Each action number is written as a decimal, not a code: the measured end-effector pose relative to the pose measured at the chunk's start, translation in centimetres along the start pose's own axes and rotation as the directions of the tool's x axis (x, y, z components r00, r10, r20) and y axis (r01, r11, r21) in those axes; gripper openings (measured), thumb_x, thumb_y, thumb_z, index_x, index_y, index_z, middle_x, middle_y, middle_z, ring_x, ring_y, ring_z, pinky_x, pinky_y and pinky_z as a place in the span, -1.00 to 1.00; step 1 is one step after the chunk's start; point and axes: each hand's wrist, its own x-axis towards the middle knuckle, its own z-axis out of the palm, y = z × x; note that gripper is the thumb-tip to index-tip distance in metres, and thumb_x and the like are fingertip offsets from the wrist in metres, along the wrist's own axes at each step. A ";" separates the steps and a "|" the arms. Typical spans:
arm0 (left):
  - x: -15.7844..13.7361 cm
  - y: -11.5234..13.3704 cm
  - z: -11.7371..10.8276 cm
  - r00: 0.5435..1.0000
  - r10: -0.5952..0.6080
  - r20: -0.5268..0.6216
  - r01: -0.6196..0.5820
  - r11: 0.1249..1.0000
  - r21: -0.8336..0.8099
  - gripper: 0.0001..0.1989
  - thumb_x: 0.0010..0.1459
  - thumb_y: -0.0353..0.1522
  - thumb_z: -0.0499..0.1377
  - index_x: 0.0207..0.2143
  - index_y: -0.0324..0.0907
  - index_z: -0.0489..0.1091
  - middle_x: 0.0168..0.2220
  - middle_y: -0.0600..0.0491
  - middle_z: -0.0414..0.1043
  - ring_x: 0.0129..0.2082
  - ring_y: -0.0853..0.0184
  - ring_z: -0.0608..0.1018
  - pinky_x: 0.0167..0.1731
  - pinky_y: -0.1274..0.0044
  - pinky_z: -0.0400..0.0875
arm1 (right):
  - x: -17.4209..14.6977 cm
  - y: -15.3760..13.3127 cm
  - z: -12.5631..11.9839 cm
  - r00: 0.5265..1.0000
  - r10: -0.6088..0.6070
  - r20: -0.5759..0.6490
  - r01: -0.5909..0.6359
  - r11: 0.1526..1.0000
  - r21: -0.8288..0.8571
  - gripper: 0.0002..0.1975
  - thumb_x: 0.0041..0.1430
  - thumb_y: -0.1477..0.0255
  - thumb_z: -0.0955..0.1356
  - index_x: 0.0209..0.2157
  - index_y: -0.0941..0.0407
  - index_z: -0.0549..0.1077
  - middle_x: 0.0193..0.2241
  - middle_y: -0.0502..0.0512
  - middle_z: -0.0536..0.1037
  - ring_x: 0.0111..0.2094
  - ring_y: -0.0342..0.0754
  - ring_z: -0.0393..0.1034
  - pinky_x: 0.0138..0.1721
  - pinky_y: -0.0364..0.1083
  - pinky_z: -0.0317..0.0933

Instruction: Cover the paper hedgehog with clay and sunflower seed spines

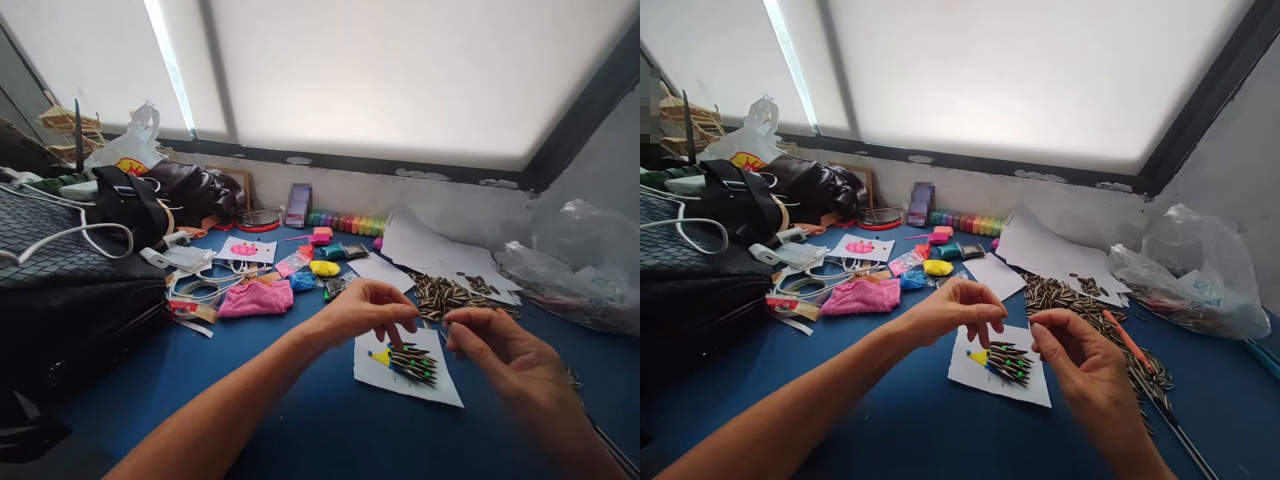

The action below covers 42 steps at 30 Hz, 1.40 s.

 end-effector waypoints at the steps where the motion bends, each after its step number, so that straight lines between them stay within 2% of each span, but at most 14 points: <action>1: 0.0 0.0 -0.2 1.000 0.005 -0.010 -0.005 1.000 -0.013 -0.54 -0.06 -0.08 0.37 -0.33 -0.30 0.46 -0.41 0.05 0.51 -0.55 0.46 0.55 -0.57 0.64 0.25 | 0.1 0.0 0.0 1.000 0.019 0.018 -0.019 1.000 0.010 -0.77 0.07 0.17 0.40 -0.34 0.03 0.55 -0.54 -0.02 0.53 -0.50 -0.06 0.48 -0.46 -0.15 0.41; 10: 0.0 -0.4 -0.7 1.000 -0.007 0.012 0.008 0.995 -0.097 -0.73 0.00 -0.34 0.30 -0.24 -0.30 0.51 -0.42 0.05 0.51 -0.54 0.44 0.57 -0.53 0.64 0.31 | 0.1 -0.4 -0.1 0.986 -0.001 0.167 -0.018 0.994 0.111 -0.77 0.11 0.18 0.39 -0.44 0.05 0.53 -0.61 0.01 0.49 -0.56 -0.07 0.43 -0.50 -0.12 0.42; 16: -0.2 0.2 -0.3 0.998 -0.031 0.049 0.036 0.994 -0.102 -0.66 0.02 -0.26 0.34 -0.21 -0.33 0.53 -0.48 0.04 0.50 -0.48 0.40 0.58 -0.44 0.59 0.38 | 0.2 0.3 -0.1 0.966 0.089 0.243 -0.121 0.985 0.120 -0.67 0.08 0.08 0.41 -0.37 0.07 0.55 -0.60 0.02 0.52 -0.57 -0.09 0.42 -0.52 -0.14 0.41; 19: -0.3 0.3 -0.3 0.997 -0.055 0.060 0.057 0.998 -0.041 -0.58 0.00 -0.13 0.36 -0.25 -0.32 0.52 -0.53 0.06 0.47 -0.51 0.43 0.55 -0.46 0.60 0.35 | 0.2 0.4 0.0 0.976 0.079 0.202 -0.108 0.985 0.136 -0.67 0.07 0.08 0.42 -0.33 0.05 0.59 -0.63 0.00 0.49 -0.55 -0.07 0.43 -0.52 -0.14 0.40; 22: -0.4 -0.2 -0.1 0.991 -0.067 0.116 0.065 0.998 0.017 -0.56 0.04 -0.08 0.33 -0.29 -0.32 0.52 -0.59 0.11 0.41 -0.59 0.49 0.48 -0.54 0.63 0.25 | 0.0 0.2 0.2 0.993 -0.001 0.117 -0.014 0.992 0.126 -0.77 0.06 0.14 0.44 -0.35 -0.01 0.62 -0.64 -0.04 0.44 -0.58 -0.11 0.37 -0.57 -0.16 0.34; 24: -0.4 -0.5 0.1 0.980 -0.078 0.181 0.078 0.997 0.008 -0.60 0.11 -0.14 0.30 -0.17 -0.31 0.52 -0.59 0.13 0.41 -0.62 0.51 0.47 -0.57 0.63 0.23 | 0.0 -0.1 0.3 0.995 -0.074 0.070 0.066 0.992 0.112 -0.82 0.05 0.18 0.46 -0.38 -0.04 0.62 -0.58 -0.03 0.48 -0.57 -0.13 0.34 -0.57 -0.17 0.32; 26: -0.4 -0.7 0.5 0.968 -0.117 0.220 0.122 0.992 -0.008 -0.65 0.18 -0.25 0.26 -0.05 -0.27 0.49 -0.56 0.15 0.41 -0.64 0.51 0.48 -0.57 0.62 0.23 | -0.1 -0.3 0.5 0.991 -0.126 0.044 0.121 0.987 0.110 -0.84 0.04 0.19 0.47 -0.39 -0.04 0.62 -0.47 0.00 0.53 -0.50 -0.11 0.39 -0.52 -0.16 0.35; 28: -0.5 -0.7 1.0 0.961 -0.141 0.238 0.150 0.988 -0.021 -0.72 0.22 -0.34 0.21 -0.04 -0.26 0.49 -0.53 0.16 0.42 -0.64 0.52 0.48 -0.56 0.62 0.25 | -0.2 -0.2 0.6 0.989 -0.143 0.039 0.138 0.984 0.110 -0.84 0.04 0.19 0.47 -0.39 -0.03 0.62 -0.40 0.02 0.56 -0.41 -0.07 0.44 -0.46 -0.15 0.38; 31: -0.5 -0.5 1.4 0.962 -0.157 0.224 0.166 0.986 -0.022 -0.76 0.25 -0.43 0.16 -0.06 -0.27 0.50 -0.55 0.16 0.41 -0.65 0.53 0.47 -0.55 0.62 0.25 | -0.2 0.3 0.6 0.996 -0.074 0.047 0.069 0.993 0.096 -0.77 0.02 0.18 0.48 -0.31 0.00 0.60 -0.43 0.02 0.56 -0.42 -0.06 0.47 -0.48 -0.15 0.40; 33: -0.6 -0.4 1.5 0.963 -0.178 0.203 0.182 0.983 -0.005 -0.75 0.25 -0.41 0.17 -0.04 -0.26 0.50 -0.56 0.16 0.39 -0.65 0.52 0.47 -0.54 0.62 0.26 | -0.2 0.7 0.6 0.999 -0.005 0.041 0.001 0.996 0.094 -0.68 -0.01 0.15 0.49 -0.25 0.03 0.58 -0.44 0.03 0.57 -0.44 -0.05 0.48 -0.50 -0.14 0.41; 37: -0.7 -0.4 1.3 0.967 -0.144 0.212 0.141 0.990 0.031 -0.70 0.25 -0.25 0.19 -0.09 -0.27 0.51 -0.54 0.16 0.37 -0.63 0.53 0.45 -0.53 0.62 0.26 | 0.1 1.1 0.5 0.996 0.052 0.078 -0.062 0.989 0.133 -0.56 -0.08 0.10 0.52 -0.20 0.06 0.56 -0.36 0.09 0.62 -0.39 0.00 0.53 -0.45 -0.12 0.45; 42: -0.7 -0.7 1.2 0.975 -0.079 0.207 0.070 0.996 0.049 -0.63 0.19 -0.10 0.23 -0.31 -0.29 0.50 -0.56 0.16 0.36 -0.66 0.56 0.38 -0.55 0.62 0.23 | 0.1 0.9 0.4 0.986 0.069 0.150 -0.096 0.980 0.176 -0.57 -0.06 0.11 0.51 -0.18 0.05 0.54 -0.37 0.09 0.62 -0.40 -0.01 0.54 -0.43 -0.12 0.46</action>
